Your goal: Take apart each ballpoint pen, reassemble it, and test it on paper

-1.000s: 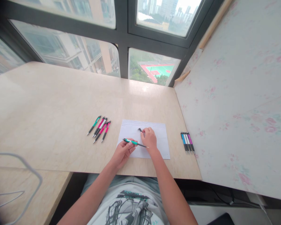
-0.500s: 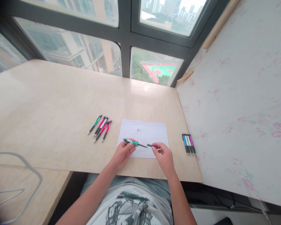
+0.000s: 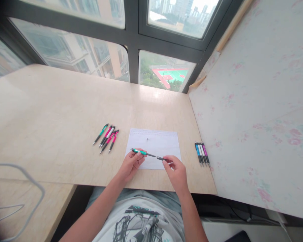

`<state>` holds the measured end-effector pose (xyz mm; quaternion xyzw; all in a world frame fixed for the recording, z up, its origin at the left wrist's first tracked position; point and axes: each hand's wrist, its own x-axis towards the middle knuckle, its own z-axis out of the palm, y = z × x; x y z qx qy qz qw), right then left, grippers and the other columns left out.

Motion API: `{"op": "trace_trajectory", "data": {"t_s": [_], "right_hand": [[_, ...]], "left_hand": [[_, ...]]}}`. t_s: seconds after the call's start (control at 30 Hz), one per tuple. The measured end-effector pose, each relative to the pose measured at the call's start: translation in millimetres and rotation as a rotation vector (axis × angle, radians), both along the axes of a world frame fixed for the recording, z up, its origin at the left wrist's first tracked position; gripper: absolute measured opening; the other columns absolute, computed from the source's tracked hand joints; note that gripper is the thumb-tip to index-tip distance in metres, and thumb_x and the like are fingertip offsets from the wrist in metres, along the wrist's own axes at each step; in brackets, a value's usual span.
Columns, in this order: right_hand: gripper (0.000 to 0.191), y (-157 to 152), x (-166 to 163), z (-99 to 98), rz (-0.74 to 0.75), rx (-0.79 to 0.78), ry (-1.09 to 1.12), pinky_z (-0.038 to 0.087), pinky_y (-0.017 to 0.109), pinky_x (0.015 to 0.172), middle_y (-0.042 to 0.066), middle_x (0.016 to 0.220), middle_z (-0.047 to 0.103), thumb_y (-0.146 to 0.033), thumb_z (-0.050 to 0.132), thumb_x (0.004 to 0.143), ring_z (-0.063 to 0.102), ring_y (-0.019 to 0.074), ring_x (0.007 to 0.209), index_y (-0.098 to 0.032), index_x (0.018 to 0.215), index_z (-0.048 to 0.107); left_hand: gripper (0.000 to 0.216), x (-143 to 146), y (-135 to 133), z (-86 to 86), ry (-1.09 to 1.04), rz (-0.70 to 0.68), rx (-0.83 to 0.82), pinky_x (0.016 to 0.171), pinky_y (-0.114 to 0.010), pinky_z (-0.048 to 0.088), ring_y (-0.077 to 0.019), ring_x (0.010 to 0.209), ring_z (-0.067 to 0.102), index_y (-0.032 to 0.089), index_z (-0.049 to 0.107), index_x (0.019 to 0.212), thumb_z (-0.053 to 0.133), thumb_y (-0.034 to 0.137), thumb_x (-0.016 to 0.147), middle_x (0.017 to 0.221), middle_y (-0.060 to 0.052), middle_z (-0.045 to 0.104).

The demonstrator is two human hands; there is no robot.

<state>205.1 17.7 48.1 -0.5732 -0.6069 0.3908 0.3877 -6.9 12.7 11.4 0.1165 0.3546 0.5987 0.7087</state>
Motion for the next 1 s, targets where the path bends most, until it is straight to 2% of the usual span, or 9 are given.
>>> {"op": "trace_trajectory", "data": {"t_s": [0.37,1.0], "right_hand": [[0.024,-3,4,9.4,-0.051,0.06,-0.005,0.054,0.032,0.067,0.009,0.091,0.07,-0.041,0.064,0.084,0.064,0.0223,0.083,-0.02,0.093,0.07],[0.017,10,-35,3.1,0.089,0.053,-0.033,0.054,0.031,0.065,0.007,0.092,0.071,-0.035,0.062,0.084,0.065,0.0204,0.08,-0.021,0.091,0.069]], "left_hand": [[0.027,-1,0,-1.5,-0.025,0.015,-0.004,0.076,-0.02,0.053,-0.0128,0.086,0.068,0.016,0.068,0.094,0.081,0.026,0.072,0.092,-0.005,0.072],[0.027,0,-1,4.0,0.001,-0.027,0.018,0.075,-0.023,0.052,-0.0143,0.085,0.068,0.014,0.069,0.094,0.081,0.024,0.072,0.093,-0.006,0.073]]}}
